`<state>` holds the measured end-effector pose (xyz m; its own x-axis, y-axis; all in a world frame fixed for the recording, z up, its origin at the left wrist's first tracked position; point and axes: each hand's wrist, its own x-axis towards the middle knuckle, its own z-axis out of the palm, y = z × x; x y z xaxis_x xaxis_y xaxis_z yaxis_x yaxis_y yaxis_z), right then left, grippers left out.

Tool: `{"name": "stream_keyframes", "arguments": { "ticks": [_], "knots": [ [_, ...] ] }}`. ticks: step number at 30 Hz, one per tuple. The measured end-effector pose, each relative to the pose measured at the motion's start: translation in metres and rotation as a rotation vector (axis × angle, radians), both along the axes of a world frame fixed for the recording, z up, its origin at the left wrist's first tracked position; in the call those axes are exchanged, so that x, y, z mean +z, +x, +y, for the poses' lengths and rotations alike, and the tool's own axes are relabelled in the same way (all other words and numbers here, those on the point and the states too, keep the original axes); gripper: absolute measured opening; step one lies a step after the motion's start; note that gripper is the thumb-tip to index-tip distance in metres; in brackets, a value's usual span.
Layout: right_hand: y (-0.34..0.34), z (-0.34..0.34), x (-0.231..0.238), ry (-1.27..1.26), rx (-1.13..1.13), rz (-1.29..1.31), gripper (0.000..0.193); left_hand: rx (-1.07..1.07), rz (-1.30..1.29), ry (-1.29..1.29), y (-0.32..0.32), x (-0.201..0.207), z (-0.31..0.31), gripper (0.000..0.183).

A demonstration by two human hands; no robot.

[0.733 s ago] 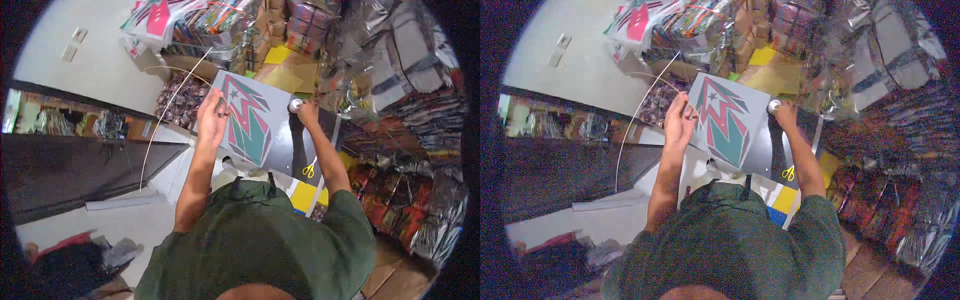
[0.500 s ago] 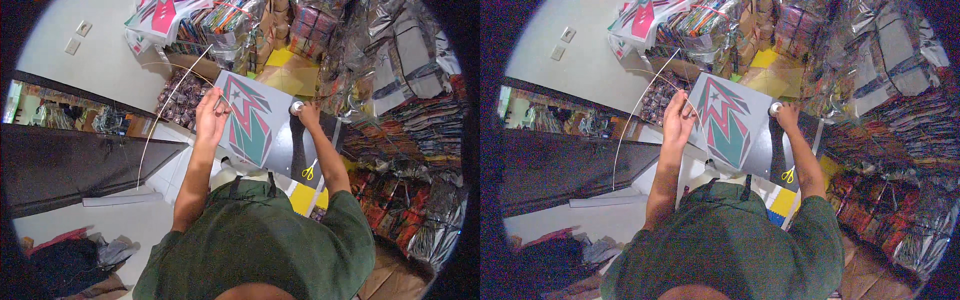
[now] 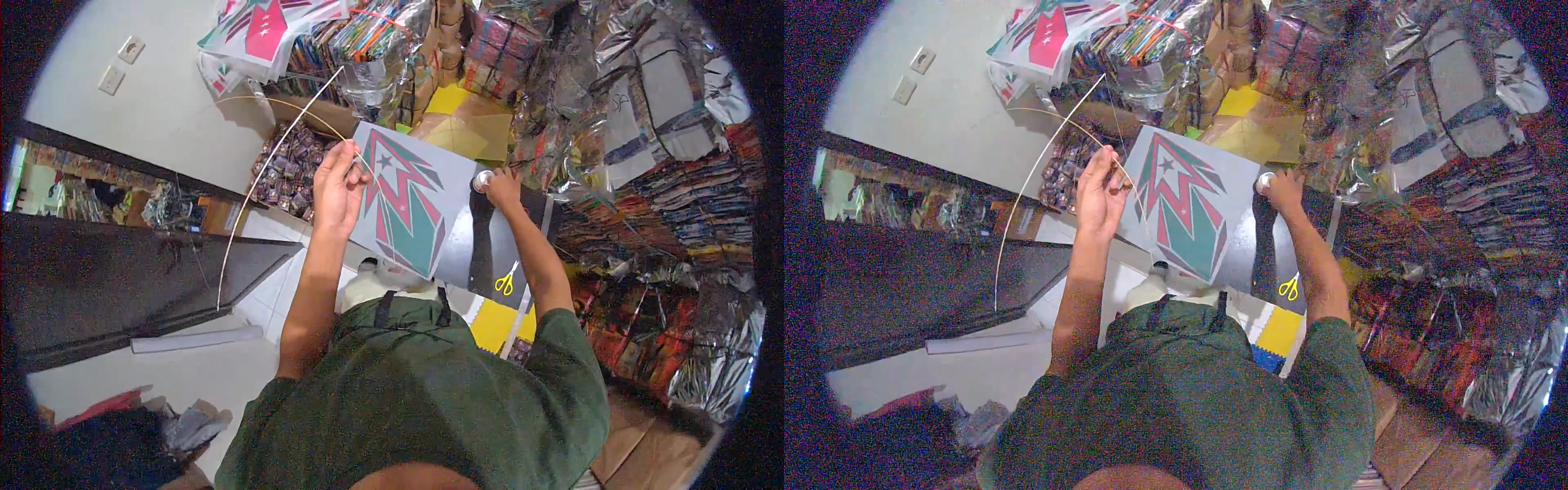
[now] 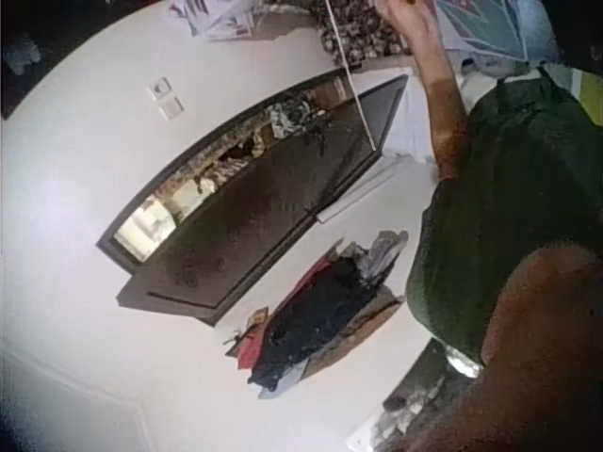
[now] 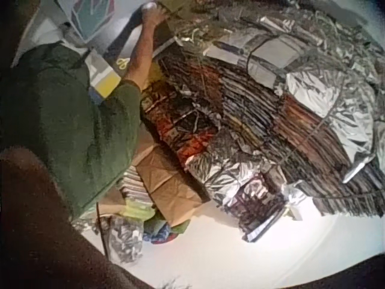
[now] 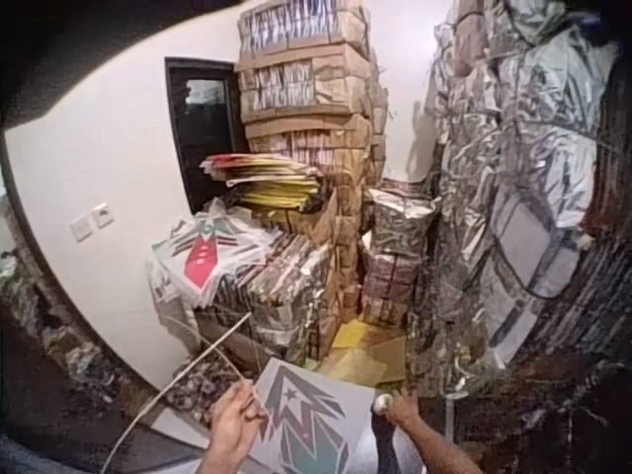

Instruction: The person assembles a kite by inserting a thin white rod into a sleeve on the kite's surface. They use a small bottle of glue to secure the rod in place and then adjust the rod's position to ensure it is straight and properly aligned.

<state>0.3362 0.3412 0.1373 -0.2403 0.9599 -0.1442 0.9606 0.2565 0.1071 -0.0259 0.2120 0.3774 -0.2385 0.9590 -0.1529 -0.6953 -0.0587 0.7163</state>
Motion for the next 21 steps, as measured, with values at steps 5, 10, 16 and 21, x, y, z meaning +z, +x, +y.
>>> {"name": "stream_keyframes", "arguments": {
  "ticks": [5,10,16,21],
  "knots": [
    [-0.003,-0.007,0.011,0.007,0.009,-0.012,0.037,-0.051,-0.001,0.032,-0.018,0.006,0.010,0.013],
    [-0.012,-0.013,0.034,0.097,-0.121,0.132,0.040,-0.128,0.007,0.091,-0.049,0.005,0.028,0.017],
    [-0.080,-0.043,0.129,0.245,-0.052,0.988,0.044,-0.256,0.002,0.135,-0.059,0.005,0.045,0.017],
    [-0.174,-0.127,0.258,-0.626,-0.243,2.312,0.046,-0.376,-0.046,0.154,-0.064,0.014,0.050,0.015]
  ]
}}
